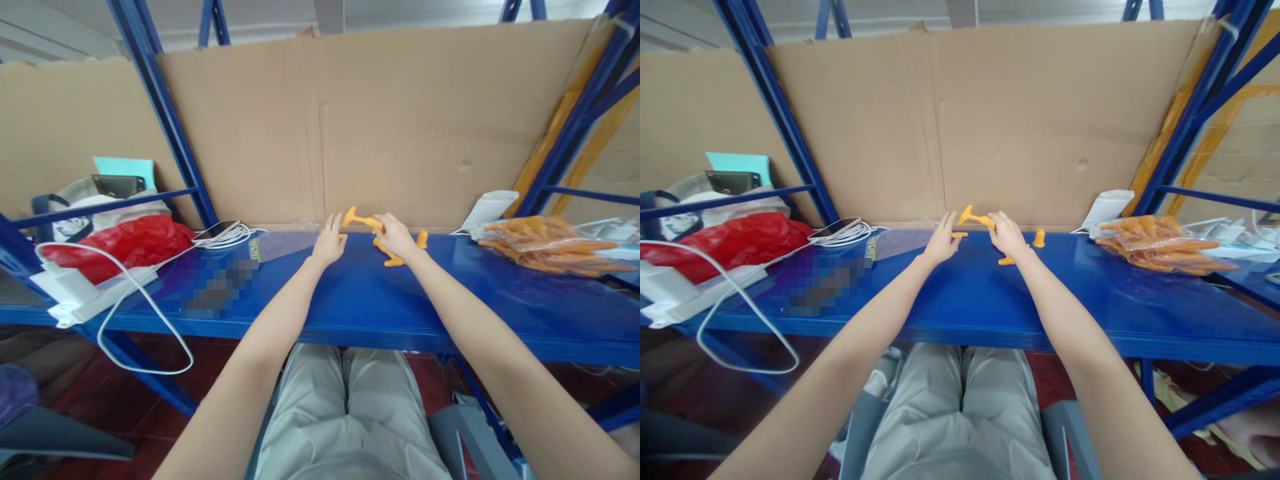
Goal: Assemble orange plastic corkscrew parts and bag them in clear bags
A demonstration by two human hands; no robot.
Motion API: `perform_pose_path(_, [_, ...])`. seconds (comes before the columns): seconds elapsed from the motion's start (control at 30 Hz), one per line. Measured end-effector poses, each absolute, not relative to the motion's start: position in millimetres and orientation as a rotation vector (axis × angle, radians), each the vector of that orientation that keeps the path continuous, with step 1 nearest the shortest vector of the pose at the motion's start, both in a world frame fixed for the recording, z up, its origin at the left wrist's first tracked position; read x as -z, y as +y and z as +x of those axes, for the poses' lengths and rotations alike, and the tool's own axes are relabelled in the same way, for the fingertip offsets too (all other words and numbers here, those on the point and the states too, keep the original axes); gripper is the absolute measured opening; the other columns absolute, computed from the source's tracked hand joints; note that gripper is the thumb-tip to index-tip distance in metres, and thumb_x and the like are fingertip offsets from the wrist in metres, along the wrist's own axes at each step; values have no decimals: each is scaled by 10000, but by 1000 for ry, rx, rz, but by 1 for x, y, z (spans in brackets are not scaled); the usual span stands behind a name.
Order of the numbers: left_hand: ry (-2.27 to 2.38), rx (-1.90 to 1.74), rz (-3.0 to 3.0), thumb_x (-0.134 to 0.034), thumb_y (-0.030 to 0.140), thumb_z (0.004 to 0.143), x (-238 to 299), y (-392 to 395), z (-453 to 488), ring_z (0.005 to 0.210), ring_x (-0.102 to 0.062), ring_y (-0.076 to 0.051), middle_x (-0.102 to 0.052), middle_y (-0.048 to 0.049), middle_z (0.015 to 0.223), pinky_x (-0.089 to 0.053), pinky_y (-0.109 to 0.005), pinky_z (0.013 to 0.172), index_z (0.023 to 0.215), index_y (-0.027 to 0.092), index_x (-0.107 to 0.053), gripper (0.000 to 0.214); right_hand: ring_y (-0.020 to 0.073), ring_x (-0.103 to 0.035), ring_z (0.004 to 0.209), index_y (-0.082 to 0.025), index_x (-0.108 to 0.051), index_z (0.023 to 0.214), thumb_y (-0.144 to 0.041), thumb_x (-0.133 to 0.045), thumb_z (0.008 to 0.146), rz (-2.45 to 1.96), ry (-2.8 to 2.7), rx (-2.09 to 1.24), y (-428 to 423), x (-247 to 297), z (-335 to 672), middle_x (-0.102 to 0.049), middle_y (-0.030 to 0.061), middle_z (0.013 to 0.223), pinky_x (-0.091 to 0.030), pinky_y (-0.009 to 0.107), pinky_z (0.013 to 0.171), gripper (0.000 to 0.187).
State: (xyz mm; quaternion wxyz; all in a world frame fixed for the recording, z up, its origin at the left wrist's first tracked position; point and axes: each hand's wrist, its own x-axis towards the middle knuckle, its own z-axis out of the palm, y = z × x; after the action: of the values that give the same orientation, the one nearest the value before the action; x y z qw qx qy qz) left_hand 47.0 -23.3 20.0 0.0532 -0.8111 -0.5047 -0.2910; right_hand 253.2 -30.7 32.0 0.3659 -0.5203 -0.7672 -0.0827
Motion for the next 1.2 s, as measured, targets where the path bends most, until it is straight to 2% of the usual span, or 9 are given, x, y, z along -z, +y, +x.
perform_pose_path(0.07, [-1563, 881, -2461, -427, 252, 959, -23, -26, 46, 1390, -415, -233, -297, -135, 1585, -409, -358, 1086, 1532, 214, -239, 604, 271, -571, 1164, -174, -566, 1301, -177, -457, 880, -1220, -2068, 193, -32, -32, 251, -590, 138, 1264, -459, 435, 991, 435])
perform_pose_path(0.2, [-1689, 723, -2491, -452, 262, 966, -25, -28, 43, 1195, -604, -240, -620, -103, 1326, -480, -361, 992, 1438, 248, -420, 474, 245, -568, 1172, -198, -592, 1256, -159, -441, 888, -1021, -2211, 170, -32, -30, 246, -591, 117, 1230, -442, 427, 1015, 399])
perform_pose_path(0.3, [-1746, 730, -2440, -456, 287, 972, -26, -29, 42, 1114, -648, -240, -692, -94, 1198, -498, -344, 946, 1364, 235, -512, 399, 237, -571, 1174, -185, -593, 1243, -161, -455, 887, -988, -2213, 156, -30, -28, 244, -586, 122, 1232, -437, 416, 1021, 382])
perform_pose_path(0.43, [-1743, 814, -2387, -433, 308, 985, -30, -31, 43, 1065, -670, -231, -714, -90, 1143, -506, -324, 914, 1318, 232, -556, 363, 247, -611, 1094, -159, -585, 1225, -259, -539, 889, -1113, -2011, 58, -28, -28, 244, -614, 143, 1198, -477, 418, 954, 353])
perform_pose_path(0.67, [-1748, 877, -2344, -442, 297, 985, -31, -31, 43, 1064, -673, -230, -716, -108, 1127, -508, -322, 907, 1331, 220, -542, 368, 142, -642, 662, -167, -598, 992, -400, -513, 935, -1200, -1746, -493, -28, -31, 244, -679, 71, 894, -540, 309, 722, 255])
perform_pose_path(0.77, [-1743, 885, -2348, -434, 260, 982, -30, -29, 42, 1083, -666, -226, -706, -96, 1159, -505, -315, 916, 1327, 228, -546, 364, 127, -634, 693, -192, -568, 988, -340, -592, 878, -1108, -1734, -566, -26, -30, 245, -662, 48, 938, -552, 290, 702, 186])
perform_pose_path(0.97, [-1746, 910, -2342, -431, 243, 977, -29, -28, 42, 1087, -662, -228, -701, -94, 1166, -505, -317, 919, 1340, 230, -539, 379, 129, -637, 835, -234, -532, 1073, -250, -716, 743, -998, -1769, -573, -27, -32, 250, -607, 45, 1154, -558, 296, 755, 379])
perform_pose_path(1.1, [-1713, 898, -2351, -416, 255, 985, -28, -27, 42, 1085, -661, -224, -694, -99, 1178, -504, -321, 924, 1326, 226, -544, 365, 102, -625, 657, -224, -519, 1058, -369, -600, 868, -1122, -1699, -665, -32, -36, 246, -641, 47, 1030, -530, 241, 609, 252])
perform_pose_path(1.2, [-1699, 890, -2362, -396, 254, 990, -27, -26, 43, 1100, -652, -218, -693, -90, 1181, -493, -320, 945, 1316, 228, -549, 360, 91, -590, 575, -203, -521, 972, -353, -519, 921, -1163, -1697, -675, -32, -37, 244, -647, 35, 878, -497, 220, 571, 158])
